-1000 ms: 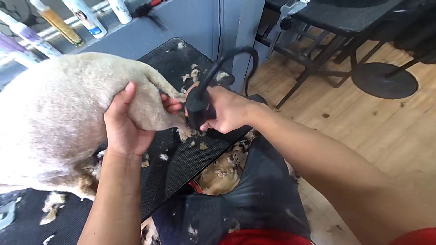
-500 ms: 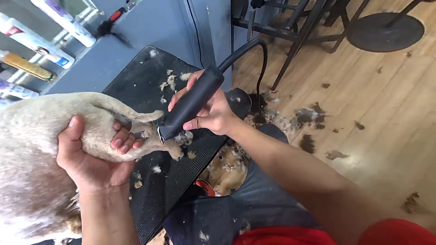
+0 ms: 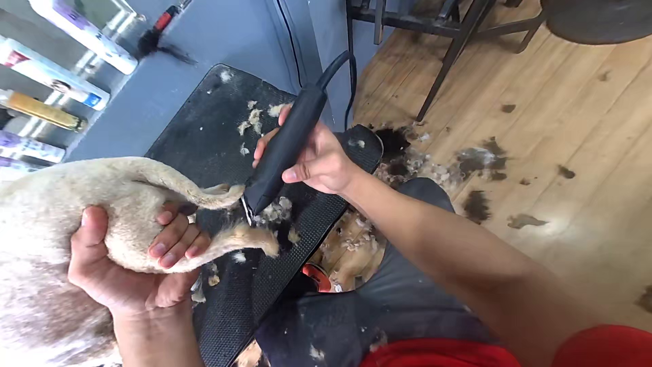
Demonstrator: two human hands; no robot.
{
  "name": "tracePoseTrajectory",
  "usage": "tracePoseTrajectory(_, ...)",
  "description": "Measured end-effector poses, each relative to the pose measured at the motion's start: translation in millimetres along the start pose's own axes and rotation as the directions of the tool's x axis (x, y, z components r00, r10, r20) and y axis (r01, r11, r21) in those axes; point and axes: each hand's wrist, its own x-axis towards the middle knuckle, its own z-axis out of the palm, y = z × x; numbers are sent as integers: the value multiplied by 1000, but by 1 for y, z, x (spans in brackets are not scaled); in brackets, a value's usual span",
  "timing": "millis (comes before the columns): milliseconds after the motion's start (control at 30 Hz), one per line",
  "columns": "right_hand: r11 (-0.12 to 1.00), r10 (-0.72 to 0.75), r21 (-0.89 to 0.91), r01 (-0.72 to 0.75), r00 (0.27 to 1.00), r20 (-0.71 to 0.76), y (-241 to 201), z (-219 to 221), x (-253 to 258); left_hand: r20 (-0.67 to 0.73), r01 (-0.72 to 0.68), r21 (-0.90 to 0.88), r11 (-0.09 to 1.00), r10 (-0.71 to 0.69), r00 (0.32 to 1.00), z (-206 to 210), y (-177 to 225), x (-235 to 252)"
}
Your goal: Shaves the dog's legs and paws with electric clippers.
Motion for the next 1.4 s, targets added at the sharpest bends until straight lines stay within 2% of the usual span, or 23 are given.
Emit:
tracePoseTrajectory(67, 996, -14, 86, 15, 1000, -11, 3, 2, 4, 3, 4, -10, 1000, -4, 1000, 2, 0, 0)
tracePoseTrajectory(200, 984, 5, 176, -15, 998, 57, 10, 8, 3, 6, 11, -60, 998, -10, 1000, 1, 1, 1)
tracePoseTrajectory(300, 988, 51, 142, -68, 991, 123, 13, 9, -2, 12, 16, -96, 995, -15, 1000, -1, 1, 1)
tracePoseTrajectory(400, 989, 136, 33, -145, 972, 193, 9, 5, -4, 11, 28, -105, 994, -27, 1000, -3, 1, 0)
tracePoseTrajectory(467, 995, 90, 20, -94, 983, 161, 5, 2, -2, 13, 26, -110, 994, -25, 1000, -1, 2, 0)
tracePoseTrajectory(567, 992, -60, 116, 55, 997, 38, 2, 4, 7, 27, 25, -149, 989, -21, 999, 1, 4, 0)
tracePoseTrajectory(667, 978, -138, 164, 133, 990, 21, 0, 16, 16, 45, 32, -121, 992, -27, 999, 0, 6, 1)
tracePoseTrajectory(867, 984, -120, 144, 104, 987, 110, 1, 28, 20, 53, 53, -123, 991, -46, 998, 1, 4, 3)
tracePoseTrajectory(1033, 988, -76, 143, 60, 991, 111, 6, 26, 8, 51, 37, -131, 991, -31, 998, -1, 5, 2)
tracePoseTrajectory(1200, 994, 41, 92, -58, 982, 185, 8, 23, -2, 58, 47, -138, 989, -39, 998, -2, 4, 2)
tracePoseTrajectory(1300, 973, 218, 20, -230, 946, 241, 8, 19, -8, 59, 50, -150, 987, -42, 997, -3, 4, 0)
tracePoseTrajectory(1367, 927, 376, -83, -367, 895, 241, 0, 15, -7, 70, 31, -166, 986, -20, 997, -5, 8, -2)
tracePoseTrajectory(1400, 913, 407, -110, -392, 884, 228, -4, 12, -6, 81, 13, -166, 986, 0, 997, -5, 10, -3)
